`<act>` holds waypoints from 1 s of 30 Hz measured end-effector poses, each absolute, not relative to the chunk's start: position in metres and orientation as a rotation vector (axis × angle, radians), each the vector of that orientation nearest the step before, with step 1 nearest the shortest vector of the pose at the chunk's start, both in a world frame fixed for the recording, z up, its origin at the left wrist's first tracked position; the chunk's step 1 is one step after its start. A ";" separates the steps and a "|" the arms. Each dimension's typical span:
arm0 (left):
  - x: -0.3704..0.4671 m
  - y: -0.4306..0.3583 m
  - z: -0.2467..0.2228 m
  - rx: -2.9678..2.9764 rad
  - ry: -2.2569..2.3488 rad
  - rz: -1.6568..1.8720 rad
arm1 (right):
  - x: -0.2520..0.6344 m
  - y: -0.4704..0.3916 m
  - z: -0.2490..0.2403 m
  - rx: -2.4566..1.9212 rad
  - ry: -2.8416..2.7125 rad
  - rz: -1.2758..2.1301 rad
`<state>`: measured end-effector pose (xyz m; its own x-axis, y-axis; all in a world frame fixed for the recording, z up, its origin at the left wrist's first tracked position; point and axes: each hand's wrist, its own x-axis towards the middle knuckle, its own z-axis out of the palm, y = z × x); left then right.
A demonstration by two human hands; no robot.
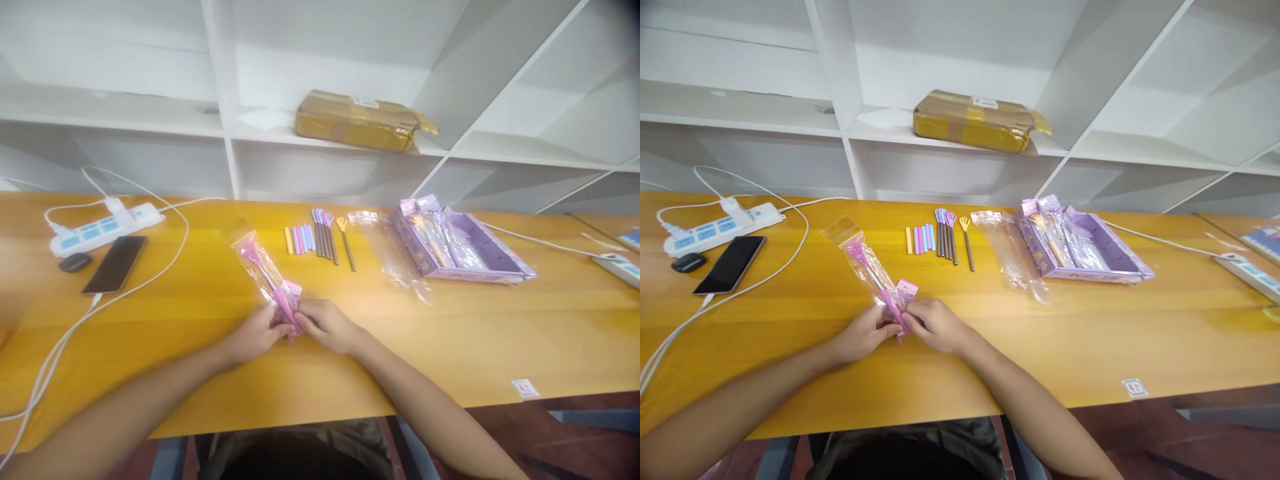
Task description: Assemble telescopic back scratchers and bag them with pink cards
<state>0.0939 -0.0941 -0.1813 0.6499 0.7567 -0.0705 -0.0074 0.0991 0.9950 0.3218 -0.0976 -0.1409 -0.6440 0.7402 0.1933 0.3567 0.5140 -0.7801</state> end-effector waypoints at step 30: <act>0.069 -0.076 -0.135 1.453 0.485 0.305 | 0.313 -0.090 -0.167 -0.945 -1.792 1.289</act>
<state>0.0690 -0.0762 -0.1353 0.8666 0.4817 -0.1305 0.0912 0.1044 0.9904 0.3130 -0.0903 -0.1674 -0.4690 0.8726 0.1363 0.1483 0.2299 -0.9618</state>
